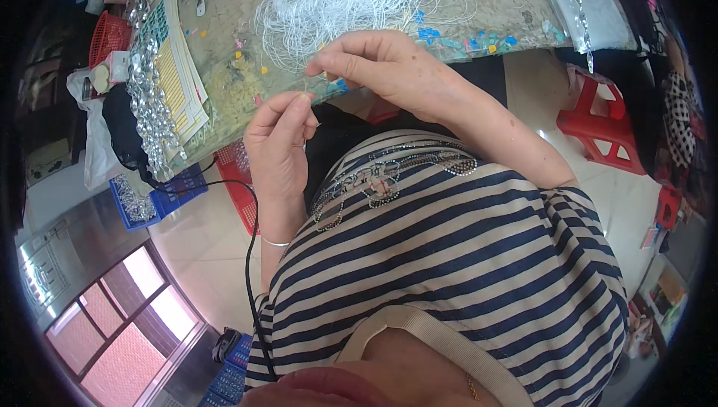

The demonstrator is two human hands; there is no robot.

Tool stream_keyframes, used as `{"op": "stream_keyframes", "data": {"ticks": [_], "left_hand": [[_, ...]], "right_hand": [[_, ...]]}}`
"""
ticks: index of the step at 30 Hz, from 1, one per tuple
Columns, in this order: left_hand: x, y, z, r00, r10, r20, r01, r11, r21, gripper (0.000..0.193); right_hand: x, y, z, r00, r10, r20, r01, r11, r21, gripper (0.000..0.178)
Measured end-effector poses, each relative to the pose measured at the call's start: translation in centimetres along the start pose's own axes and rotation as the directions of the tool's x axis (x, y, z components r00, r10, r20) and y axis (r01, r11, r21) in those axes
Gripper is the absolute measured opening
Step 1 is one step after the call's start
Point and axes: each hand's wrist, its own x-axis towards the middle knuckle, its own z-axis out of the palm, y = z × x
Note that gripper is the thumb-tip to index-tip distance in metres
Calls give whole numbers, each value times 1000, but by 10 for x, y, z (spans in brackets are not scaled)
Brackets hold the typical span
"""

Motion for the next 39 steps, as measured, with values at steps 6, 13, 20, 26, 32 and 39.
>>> {"op": "stream_keyframes", "data": {"ticks": [6, 13, 20, 26, 32, 39], "left_hand": [[-1, 1, 2, 997, 73, 33, -76, 990, 115, 11], [-2, 2, 3, 994, 94, 55, -102, 982, 157, 10], [-3, 5, 0, 1000, 21, -3, -20, 975, 219, 11], [-1, 3, -8, 974, 225, 3, -204, 875, 440, 12], [-1, -5, -7, 993, 120, -9, -114, 960, 255, 12], [-4, -6, 2, 990, 134, -42, -119, 960, 252, 11]], "right_hand": [[-3, -2, 1, 998, 18, 61, -21, 999, 47, 24], [-6, -1, 3, 996, -75, 37, 78, 993, -87, 13], [-2, -2, 0, 828, -543, 144, 491, 575, -655, 8], [-3, -1, -10, 840, -516, 166, 406, 395, -824, 13], [-12, -2, -11, 999, -12, 31, 14, 996, -83, 21], [-9, -10, 8, 999, -16, 48, 17, 1000, -11, 18]]}}
